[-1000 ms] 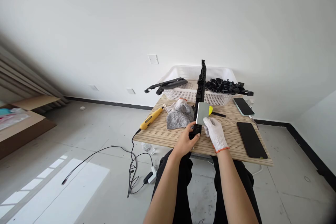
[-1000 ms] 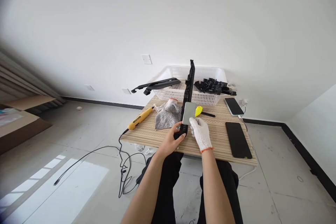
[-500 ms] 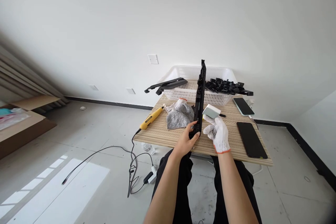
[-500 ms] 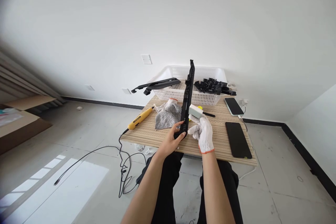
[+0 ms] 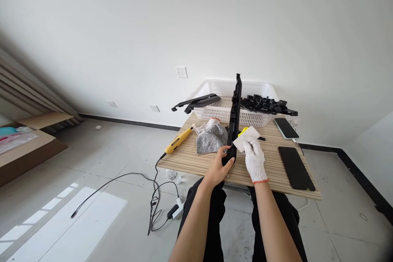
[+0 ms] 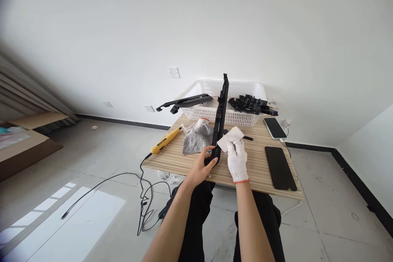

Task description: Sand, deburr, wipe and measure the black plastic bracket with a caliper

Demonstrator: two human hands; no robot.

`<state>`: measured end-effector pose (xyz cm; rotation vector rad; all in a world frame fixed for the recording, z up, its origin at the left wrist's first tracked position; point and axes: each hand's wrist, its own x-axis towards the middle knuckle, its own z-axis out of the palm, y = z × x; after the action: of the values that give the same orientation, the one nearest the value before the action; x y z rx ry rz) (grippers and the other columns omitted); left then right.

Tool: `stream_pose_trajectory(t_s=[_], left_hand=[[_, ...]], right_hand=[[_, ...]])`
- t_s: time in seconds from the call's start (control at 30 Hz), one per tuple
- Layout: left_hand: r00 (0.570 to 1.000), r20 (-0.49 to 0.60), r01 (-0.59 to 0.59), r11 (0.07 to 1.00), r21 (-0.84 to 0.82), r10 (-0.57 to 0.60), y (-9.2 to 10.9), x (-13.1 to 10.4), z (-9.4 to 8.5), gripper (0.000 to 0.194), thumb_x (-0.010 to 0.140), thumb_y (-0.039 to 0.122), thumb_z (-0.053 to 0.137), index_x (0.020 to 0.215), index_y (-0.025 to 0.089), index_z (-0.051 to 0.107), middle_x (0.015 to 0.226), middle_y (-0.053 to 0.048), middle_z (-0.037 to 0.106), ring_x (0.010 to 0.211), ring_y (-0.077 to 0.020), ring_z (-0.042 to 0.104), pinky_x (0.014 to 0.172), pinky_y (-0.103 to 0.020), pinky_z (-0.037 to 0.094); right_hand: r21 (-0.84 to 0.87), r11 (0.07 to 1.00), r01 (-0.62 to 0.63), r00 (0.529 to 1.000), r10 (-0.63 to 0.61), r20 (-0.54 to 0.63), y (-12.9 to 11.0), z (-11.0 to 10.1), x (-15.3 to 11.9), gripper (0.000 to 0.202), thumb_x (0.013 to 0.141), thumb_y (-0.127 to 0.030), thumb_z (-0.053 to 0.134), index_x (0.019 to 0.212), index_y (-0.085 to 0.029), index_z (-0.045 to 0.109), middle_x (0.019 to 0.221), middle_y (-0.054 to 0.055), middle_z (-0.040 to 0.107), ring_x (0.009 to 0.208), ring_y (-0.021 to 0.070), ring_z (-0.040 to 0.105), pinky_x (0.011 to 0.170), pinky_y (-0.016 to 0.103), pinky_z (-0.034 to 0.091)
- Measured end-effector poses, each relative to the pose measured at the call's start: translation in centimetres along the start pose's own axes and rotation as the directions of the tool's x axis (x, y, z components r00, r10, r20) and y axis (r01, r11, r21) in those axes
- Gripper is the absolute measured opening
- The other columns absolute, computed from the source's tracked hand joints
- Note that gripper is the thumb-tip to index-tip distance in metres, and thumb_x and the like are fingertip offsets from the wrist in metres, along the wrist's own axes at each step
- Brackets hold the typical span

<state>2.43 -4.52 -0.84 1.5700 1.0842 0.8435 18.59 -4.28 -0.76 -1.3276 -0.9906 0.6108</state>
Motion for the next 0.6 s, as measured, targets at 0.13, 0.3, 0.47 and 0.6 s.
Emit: stream_pose_trajectory(t_s=[0.13,0.3,0.47,0.6], left_hand=[[1.0,-0.001,-0.019,1.0,0.011,0.019,-0.03,0.09,-0.08,0.049,0.092,0.049,0.055,0.133,0.025,0.045,0.109,-0.008,0.068,0.051,-0.0092,0.056,0.054,-0.027,0.054],[1.0,-0.023,-0.018,1.0,0.015,0.018,0.25,0.1,0.04,0.049,0.092,0.049,0.056,0.131,0.024,0.041,0.11,-0.009,0.07,0.055,-0.0114,0.061,0.059,-0.029,0.055],[0.997,-0.069,0.032,0.997,-0.071,-0.037,-0.11,0.29,0.42,0.048,0.09,0.056,0.058,0.12,0.025,0.039,0.123,-0.011,0.066,0.041,-0.0057,0.053,0.044,-0.024,0.046],[0.997,-0.083,-0.006,0.997,-0.082,0.0,-0.56,0.54,0.52,0.043,0.09,0.05,0.061,0.12,0.024,0.044,0.127,-0.012,0.064,0.055,-0.0106,0.066,0.055,-0.028,0.054]], right_hand=[[-0.169,0.972,0.165,0.971,-0.13,0.202,-0.84,0.16,-0.7,0.025,0.087,-0.042,0.066,0.108,-0.031,0.073,0.122,0.005,0.063,0.099,0.0215,0.067,0.087,0.034,0.053],[-0.162,0.977,0.142,0.979,-0.113,0.171,-0.55,0.36,-0.66,0.041,0.085,-0.042,0.068,0.125,-0.032,0.067,0.124,0.006,0.066,0.106,0.0245,0.066,0.092,0.038,0.052],[0.034,0.999,-0.019,0.998,0.017,0.055,-0.02,0.3,-0.16,0.042,0.081,-0.046,0.07,0.12,-0.03,0.066,0.122,0.004,0.07,0.11,0.0242,0.064,0.094,0.039,0.052],[0.203,0.971,-0.122,0.969,0.073,0.236,-0.12,0.56,0.1,0.031,0.075,-0.041,0.073,0.102,-0.026,0.072,0.117,0.004,0.072,0.107,0.0237,0.065,0.09,0.037,0.054]])
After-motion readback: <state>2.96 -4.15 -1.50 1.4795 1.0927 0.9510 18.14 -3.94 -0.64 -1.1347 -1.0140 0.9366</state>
